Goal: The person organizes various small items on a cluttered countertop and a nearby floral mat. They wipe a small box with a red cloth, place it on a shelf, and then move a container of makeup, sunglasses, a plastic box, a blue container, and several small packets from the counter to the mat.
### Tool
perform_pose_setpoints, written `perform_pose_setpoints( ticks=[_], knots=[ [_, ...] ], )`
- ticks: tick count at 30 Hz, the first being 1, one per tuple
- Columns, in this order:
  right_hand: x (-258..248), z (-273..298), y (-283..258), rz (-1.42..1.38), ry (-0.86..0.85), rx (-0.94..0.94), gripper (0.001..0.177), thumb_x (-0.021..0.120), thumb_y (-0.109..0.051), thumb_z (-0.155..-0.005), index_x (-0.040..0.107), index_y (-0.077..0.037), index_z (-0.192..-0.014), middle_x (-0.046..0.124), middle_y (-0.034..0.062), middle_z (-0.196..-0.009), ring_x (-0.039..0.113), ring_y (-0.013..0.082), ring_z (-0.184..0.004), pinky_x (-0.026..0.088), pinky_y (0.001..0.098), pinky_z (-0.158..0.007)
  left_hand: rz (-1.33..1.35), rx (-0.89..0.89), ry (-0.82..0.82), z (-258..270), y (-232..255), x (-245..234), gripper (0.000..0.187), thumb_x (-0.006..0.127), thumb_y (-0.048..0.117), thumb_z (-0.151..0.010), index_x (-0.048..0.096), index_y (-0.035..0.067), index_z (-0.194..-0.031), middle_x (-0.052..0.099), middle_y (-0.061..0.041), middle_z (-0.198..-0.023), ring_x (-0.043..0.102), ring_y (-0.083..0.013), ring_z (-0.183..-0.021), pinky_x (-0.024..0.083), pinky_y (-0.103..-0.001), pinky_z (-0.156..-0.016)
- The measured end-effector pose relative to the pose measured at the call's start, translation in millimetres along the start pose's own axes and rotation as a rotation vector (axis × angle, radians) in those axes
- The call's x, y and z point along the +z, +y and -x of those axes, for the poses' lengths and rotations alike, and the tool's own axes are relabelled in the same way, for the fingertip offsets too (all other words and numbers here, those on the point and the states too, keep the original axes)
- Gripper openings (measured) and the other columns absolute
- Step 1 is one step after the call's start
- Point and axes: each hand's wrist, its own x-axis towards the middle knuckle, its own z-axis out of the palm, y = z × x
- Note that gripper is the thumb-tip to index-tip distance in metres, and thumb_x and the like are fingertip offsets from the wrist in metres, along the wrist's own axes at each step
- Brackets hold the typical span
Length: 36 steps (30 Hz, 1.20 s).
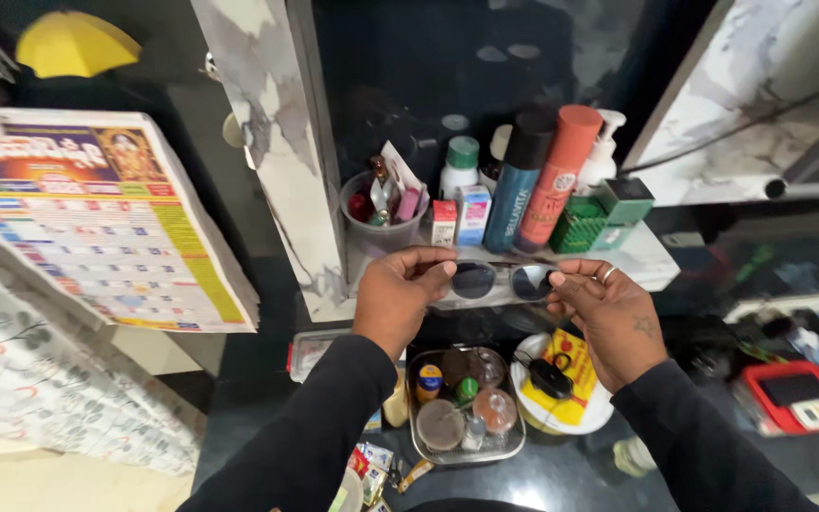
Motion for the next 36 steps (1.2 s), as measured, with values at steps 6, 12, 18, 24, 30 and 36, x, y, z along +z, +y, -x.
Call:
perform_pose_setpoints(
  ticks=[6, 12, 18, 24, 30, 36],
  knots=[
    [10.1, -25.6, 4.7, 0.136, -0.071, -0.001, 0.031, 0.072, -0.007, -0.09, 0.06, 0.003, -0.117, 0.071, 0.0083, -0.091, 0.066, 0.0145, -0.077, 0.054, 0.027, -0.071, -0.21, 0.016, 0.203, 6.6, 9.7, 3.8, 0.021, 0.071, 0.013, -0.091, 0.077, 0.002, -0.107, 0.076, -0.004, -0.082, 0.068, -0.0075, -0.067, 0.055, -0.023, -0.062],
    [27.2, -36.0, 10.1, 0.18, -0.16, -0.111, 0.029, 0.073, -0.003, -0.087, 0.06, 0.006, -0.112, 0.071, 0.0092, -0.095, 0.072, 0.0166, -0.081, 0.059, 0.0279, -0.074, -0.372, -0.008, 0.391, 16.2, 23.7, 5.7, 0.02, 0.07, 0.013, -0.091, 0.078, 0.004, -0.107, 0.078, -0.006, -0.08, 0.068, -0.0118, -0.062, 0.055, -0.027, -0.059],
    [37.7, -38.2, 6.5, 0.266, -0.139, -0.138, 0.022, 0.072, 0.0, -0.088, 0.063, 0.007, -0.106, 0.071, 0.0116, -0.093, 0.071, 0.0173, -0.078, 0.061, 0.0296, -0.061, -0.458, 0.044, 0.493, 14.4, 21.2, 8.1, 0.021, 0.071, 0.013, -0.089, 0.074, 0.004, -0.108, 0.081, -0.007, -0.091, 0.075, -0.0158, -0.07, 0.057, -0.031, -0.064],
    [38.4, -37.9, -2.3, 0.374, -0.117, -0.089, 0.019, 0.073, -0.004, -0.089, 0.066, 0.008, -0.103, 0.073, 0.0131, -0.087, 0.072, 0.0164, -0.074, 0.061, 0.0299, -0.059, -0.743, 0.312, 0.446, 27.7, 8.2, 9.3, 0.029, 0.072, 0.016, -0.091, 0.073, 0.007, -0.118, 0.081, -0.012, -0.094, 0.076, -0.0268, -0.082, 0.057, -0.038, -0.074],
    [38.9, -31.7, -2.1, 0.316, -0.108, -0.124, 0.025, 0.076, -0.01, -0.085, 0.067, 0.006, -0.103, 0.074, 0.0117, -0.088, 0.073, 0.0147, -0.073, 0.061, 0.0277, -0.06, -0.677, 0.192, 0.362, 39.3, 17.1, 5.9, 0.057, 0.083, 0.031, -0.077, 0.063, 0.006, -0.124, 0.074, -0.013, -0.109, 0.077, -0.0258, -0.073, 0.06, -0.037, -0.069],
    [41.5, -21.4, -0.8, 0.409, -0.061, -0.141, 0.036, 0.085, -0.013, -0.078, 0.068, 0.007, -0.102, 0.074, 0.0117, -0.088, 0.071, 0.0138, -0.076, 0.06, 0.0283, -0.059, -0.879, 0.316, 0.386, 41.2, 13.9, -5.1, 0.051, 0.086, 0.037, -0.077, 0.07, 0.01, -0.117, 0.077, -0.015, -0.099, 0.074, -0.0315, -0.081, 0.057, -0.042, -0.074]
  ],
)
